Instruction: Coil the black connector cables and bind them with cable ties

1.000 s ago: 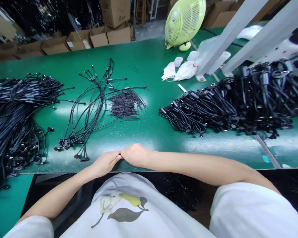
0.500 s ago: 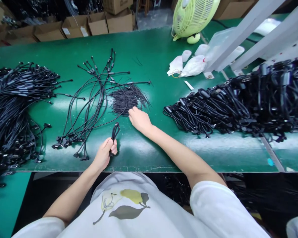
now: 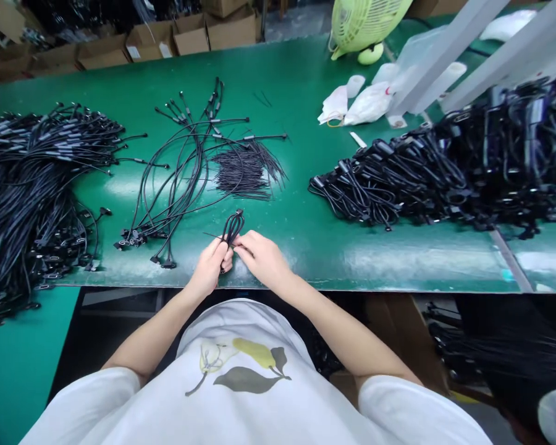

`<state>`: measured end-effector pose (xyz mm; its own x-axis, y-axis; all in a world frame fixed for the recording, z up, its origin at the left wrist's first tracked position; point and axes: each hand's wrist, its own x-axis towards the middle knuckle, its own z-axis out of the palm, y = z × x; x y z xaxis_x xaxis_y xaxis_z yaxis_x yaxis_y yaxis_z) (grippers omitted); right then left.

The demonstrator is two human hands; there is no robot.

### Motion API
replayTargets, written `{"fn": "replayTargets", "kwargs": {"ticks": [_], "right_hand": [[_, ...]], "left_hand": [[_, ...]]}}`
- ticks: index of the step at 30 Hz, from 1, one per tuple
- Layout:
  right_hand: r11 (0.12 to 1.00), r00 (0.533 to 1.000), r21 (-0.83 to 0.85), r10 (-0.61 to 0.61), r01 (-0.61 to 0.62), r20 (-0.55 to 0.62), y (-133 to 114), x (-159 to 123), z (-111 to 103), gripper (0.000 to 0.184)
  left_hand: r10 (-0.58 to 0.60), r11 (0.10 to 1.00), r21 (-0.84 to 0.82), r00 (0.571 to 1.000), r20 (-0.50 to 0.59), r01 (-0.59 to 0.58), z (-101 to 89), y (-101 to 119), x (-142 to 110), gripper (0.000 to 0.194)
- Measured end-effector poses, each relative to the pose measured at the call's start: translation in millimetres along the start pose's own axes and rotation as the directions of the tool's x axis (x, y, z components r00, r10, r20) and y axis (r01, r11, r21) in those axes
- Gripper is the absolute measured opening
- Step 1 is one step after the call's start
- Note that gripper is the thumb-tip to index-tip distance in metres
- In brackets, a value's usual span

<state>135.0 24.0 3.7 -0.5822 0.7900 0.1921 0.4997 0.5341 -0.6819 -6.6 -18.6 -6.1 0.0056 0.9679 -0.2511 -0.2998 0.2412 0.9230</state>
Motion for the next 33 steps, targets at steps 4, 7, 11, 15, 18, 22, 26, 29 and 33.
{"fn": "replayTargets", "kwargs": {"ticks": [4, 7, 11, 15, 18, 22, 26, 29, 33], "right_hand": [[0.743, 0.905, -0.523, -0.395, 0.416, 0.158, -7, 8, -15, 0.032], [0.445, 0.694, -0.559, -0.609, 0.7, 0.384, -11, 19, -27, 0.034], [0.271, 0.561, -0.532, -0.647, 0.802, 0.517, -18, 19, -36, 0.029], [0.293, 0.543, -0.497, -0.683, 0.817, 0.49, -24, 9, -38, 0.025], [0.343, 0.556, -0.464, -0.68, 0.817, 0.478, -24, 5, -38, 0.026], [0.326, 0.573, -0.493, -0.634, 0.807, 0.519, -25, -2, -42, 0.026], [0.28, 0.652, -0.604, -0.492, 0.746, 0.576, -33, -10, -42, 0.033], [0.206, 0.585, -0.552, -0.394, 0.808, 0.709, -40, -12, -42, 0.04], [0.158, 0.528, -0.507, -0.346, 0.848, 0.776, -45, -12, -46, 0.048]], "left_hand": [[0.26, 0.89, 0.406, 0.962, -0.079, -0.207, -7.9, 3, 2, 0.029], [0.26, 0.807, 0.549, 0.966, -0.001, -0.217, -13.9, 11, 1, 0.024], [-0.076, 0.936, 0.351, 0.989, 0.124, 0.028, -17.4, 20, -13, 0.019], [-0.225, 0.971, -0.041, 0.962, 0.152, 0.234, -13.0, 19, -27, 0.034], [-0.239, 0.959, -0.116, 0.956, 0.168, 0.26, -9.9, 15, -30, 0.044], [-0.229, 0.972, -0.014, 0.962, 0.146, 0.233, -7.7, 11, -32, 0.047], [-0.276, 0.961, 0.037, 0.957, 0.091, 0.274, -2.8, 10, -32, 0.052], [-0.327, 0.945, 0.062, 0.937, 0.125, 0.322, 2.0, 11, -32, 0.051], [-0.327, 0.943, 0.109, 0.935, 0.138, 0.314, 8.4, 15, -35, 0.043]]}}
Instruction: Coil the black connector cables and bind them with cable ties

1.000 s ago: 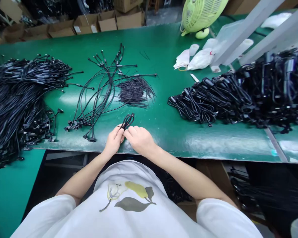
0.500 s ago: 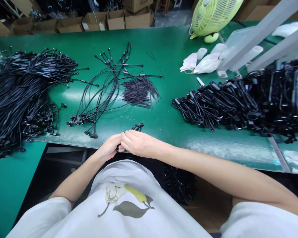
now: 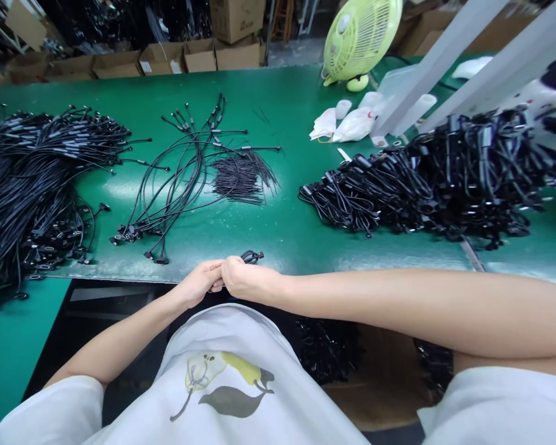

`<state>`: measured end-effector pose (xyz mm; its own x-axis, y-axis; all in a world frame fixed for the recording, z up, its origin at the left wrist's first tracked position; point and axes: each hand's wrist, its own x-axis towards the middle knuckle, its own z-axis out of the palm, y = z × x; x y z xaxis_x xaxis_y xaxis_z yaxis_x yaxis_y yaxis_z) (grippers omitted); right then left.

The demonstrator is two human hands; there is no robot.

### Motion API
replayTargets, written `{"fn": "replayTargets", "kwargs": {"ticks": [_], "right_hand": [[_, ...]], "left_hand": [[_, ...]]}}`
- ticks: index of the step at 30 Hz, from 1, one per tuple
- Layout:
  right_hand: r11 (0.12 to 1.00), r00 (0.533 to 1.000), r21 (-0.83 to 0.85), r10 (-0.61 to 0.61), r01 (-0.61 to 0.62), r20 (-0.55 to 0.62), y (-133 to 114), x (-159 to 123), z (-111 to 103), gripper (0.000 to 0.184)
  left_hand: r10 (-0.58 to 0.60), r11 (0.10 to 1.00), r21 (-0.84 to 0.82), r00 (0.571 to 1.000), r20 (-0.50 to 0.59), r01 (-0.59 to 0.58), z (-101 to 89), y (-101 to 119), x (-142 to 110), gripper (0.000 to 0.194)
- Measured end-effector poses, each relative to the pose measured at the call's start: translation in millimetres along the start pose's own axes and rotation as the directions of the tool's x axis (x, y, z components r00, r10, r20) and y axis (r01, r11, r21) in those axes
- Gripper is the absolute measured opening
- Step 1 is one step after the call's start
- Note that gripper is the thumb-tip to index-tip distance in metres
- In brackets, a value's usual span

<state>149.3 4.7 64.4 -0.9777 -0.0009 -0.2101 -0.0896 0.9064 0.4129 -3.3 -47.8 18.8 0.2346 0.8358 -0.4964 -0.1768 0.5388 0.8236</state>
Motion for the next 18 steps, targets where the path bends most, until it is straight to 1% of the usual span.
{"fn": "replayTargets", "kwargs": {"ticks": [2, 4, 6, 8, 9, 11, 12, 13, 14, 15, 16, 17, 18], "right_hand": [[1.0, 0.998, -0.012, 0.008, -0.009, -0.065, -1, -2, 0, 0.048], [0.998, 0.992, -0.039, 0.04, -0.045, -0.121, -4, -3, 2, 0.047], [0.994, 0.987, -0.055, 0.085, -0.093, -0.137, -9, -4, 3, 0.044], [0.989, 0.983, -0.024, 0.139, -0.143, -0.119, -12, -3, 4, 0.042], [0.985, 0.98, 0.02, 0.174, -0.173, -0.097, -12, -3, 4, 0.04], [0.95, 0.961, 0.16, 0.275, -0.269, -0.017, -9, -4, 5, 0.036], [0.91, 0.942, 0.251, 0.334, -0.331, 0.031, -7, -5, 6, 0.032], [0.847, 0.913, 0.348, 0.402, -0.402, 0.074, -4, -6, 7, 0.029], [0.76, 0.87, 0.443, 0.482, -0.475, 0.105, -2, -8, 8, 0.026], [0.651, 0.812, 0.537, 0.571, -0.536, 0.118, -2, -9, 10, 0.024], [0.525, 0.74, 0.633, 0.663, -0.569, 0.116, -4, -9, 12, 0.023], [0.382, 0.652, 0.734, 0.75, -0.561, 0.108, -7, -9, 14, 0.025], [0.217, 0.555, 0.84, 0.824, -0.497, 0.115, -13, -7, 18, 0.028]], "left_hand": [[0.014, 1.0, 0.025, 1.0, -0.025, -0.013, 4.0, 2, -2, 0.037], [0.025, 0.999, 0.048, 0.998, -0.055, -0.022, 7.6, 3, -4, 0.034], [0.034, 0.998, 0.061, 0.997, -0.074, -0.03, 9.8, 3, -3, 0.032], [0.051, 0.997, 0.065, 0.996, -0.079, -0.046, 10.3, 3, -1, 0.028], [0.053, 0.997, 0.068, 0.996, -0.068, -0.048, 10.2, 4, 0, 0.026], [0.059, 0.995, 0.081, 0.998, -0.038, -0.056, 10.6, 5, 1, 0.022], [0.073, 0.994, 0.083, 0.997, -0.029, -0.07, 11.5, 6, 2, 0.022], [0.099, 0.993, 0.072, 0.995, -0.032, -0.096, 13.1, 7, 3, 0.021], [0.134, 0.99, 0.048, 0.99, -0.047, -0.132, 15.3, 8, 4, 0.021], [0.173, 0.985, 0.01, 0.982, -0.075, -0.173, 18.0, 8, 5, 0.021], [0.211, 0.976, -0.033, 0.971, -0.108, -0.216, 20.7, 6, 7, 0.021], [0.249, 0.963, -0.071, 0.958, -0.14, -0.26, 23.0, 5, 9, 0.022], [0.288, 0.948, -0.089, 0.943, -0.165, -0.305, 24.3, 2, 11, 0.024]]}}
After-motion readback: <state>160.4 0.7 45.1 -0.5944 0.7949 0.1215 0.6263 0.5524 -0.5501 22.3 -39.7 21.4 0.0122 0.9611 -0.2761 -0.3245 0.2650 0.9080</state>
